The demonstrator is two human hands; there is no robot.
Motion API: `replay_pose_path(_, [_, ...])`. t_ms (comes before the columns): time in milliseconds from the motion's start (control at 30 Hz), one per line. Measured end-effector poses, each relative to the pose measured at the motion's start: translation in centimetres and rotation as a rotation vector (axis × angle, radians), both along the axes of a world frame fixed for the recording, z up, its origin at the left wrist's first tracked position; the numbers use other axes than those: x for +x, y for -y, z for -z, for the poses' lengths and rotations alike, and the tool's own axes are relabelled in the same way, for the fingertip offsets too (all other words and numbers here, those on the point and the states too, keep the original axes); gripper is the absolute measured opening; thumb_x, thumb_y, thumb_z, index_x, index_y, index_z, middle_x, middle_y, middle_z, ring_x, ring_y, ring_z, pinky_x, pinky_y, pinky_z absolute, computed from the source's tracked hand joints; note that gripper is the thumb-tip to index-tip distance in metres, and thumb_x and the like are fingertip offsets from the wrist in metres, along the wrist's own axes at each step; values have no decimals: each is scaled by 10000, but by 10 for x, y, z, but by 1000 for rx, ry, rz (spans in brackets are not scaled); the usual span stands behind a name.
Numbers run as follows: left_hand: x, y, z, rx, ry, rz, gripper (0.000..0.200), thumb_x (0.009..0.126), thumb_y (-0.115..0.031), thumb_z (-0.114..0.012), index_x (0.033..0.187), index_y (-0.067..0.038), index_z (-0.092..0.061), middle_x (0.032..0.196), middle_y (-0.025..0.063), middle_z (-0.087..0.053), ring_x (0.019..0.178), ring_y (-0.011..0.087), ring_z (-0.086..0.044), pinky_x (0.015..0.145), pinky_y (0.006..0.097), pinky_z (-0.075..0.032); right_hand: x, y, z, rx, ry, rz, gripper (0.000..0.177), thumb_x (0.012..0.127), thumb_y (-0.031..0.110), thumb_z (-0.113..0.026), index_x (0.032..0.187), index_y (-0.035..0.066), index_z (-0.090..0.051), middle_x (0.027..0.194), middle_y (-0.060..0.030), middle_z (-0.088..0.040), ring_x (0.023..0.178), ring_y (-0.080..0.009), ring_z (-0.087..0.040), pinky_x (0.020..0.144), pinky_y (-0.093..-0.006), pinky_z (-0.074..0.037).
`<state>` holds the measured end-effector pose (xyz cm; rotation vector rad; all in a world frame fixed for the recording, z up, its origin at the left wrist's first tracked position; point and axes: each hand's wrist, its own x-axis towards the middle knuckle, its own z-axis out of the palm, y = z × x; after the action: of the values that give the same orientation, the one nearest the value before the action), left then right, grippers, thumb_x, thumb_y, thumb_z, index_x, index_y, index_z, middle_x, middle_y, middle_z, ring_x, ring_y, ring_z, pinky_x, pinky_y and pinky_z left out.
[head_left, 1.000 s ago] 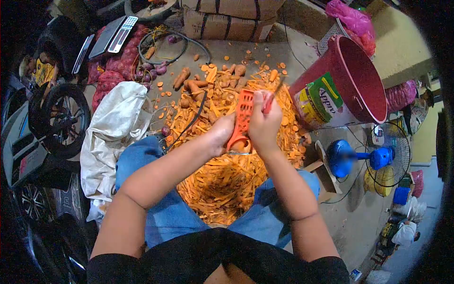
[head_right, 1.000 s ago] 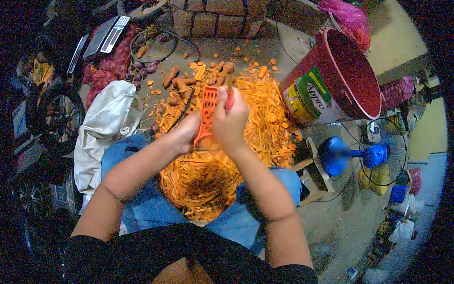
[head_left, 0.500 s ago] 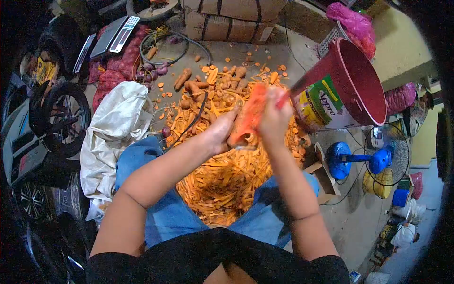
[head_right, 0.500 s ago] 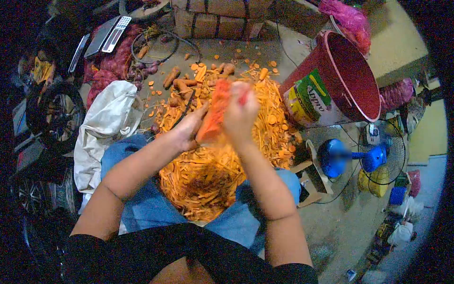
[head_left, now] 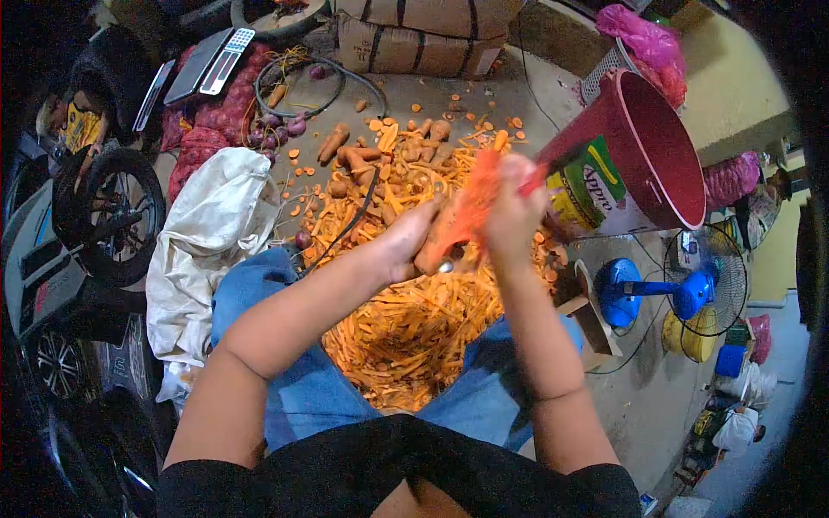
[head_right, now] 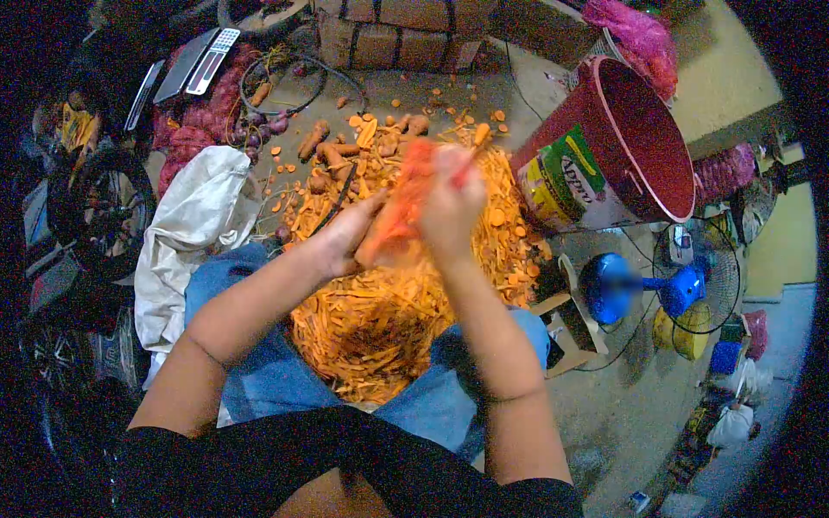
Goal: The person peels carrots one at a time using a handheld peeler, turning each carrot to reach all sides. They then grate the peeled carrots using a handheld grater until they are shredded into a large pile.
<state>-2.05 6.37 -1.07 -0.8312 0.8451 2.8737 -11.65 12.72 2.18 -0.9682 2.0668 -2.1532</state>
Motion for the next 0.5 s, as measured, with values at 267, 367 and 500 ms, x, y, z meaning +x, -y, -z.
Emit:
replay_pose_path(267, [7, -11, -29, -98, 27, 127, 318, 849, -307, -261, 953, -75, -454, 789, 41, -526, 628, 127, -513, 567, 251, -446, -48, 9, 15, 18, -43, 280, 206, 808, 171, -420, 667, 22, -441, 595, 29, -389, 543, -66, -350, 486, -221, -302])
replay_pose_path(367, [8, -6, -19, -126, -6, 227, 307, 844, -325, -281, 888, -72, -449, 730, 31, -499, 595, 132, -501, 475, 249, -433, -58, 1, -4, 18, 180, 352, 219, 812, 157, -409, 624, 45, -409, 604, 41, -382, 550, -50, -337, 483, -218, -287])
replay_pose_path(500, [1, -2, -17, 52, 45, 40, 339, 843, -346, -266, 900, -68, -450, 725, 41, -501, 596, 132, -500, 479, 265, -439, -21, 0, 5, -102, 46, 14, 230, 817, 141, -397, 608, 46, -387, 601, 43, -371, 557, -44, -323, 484, -214, -273])
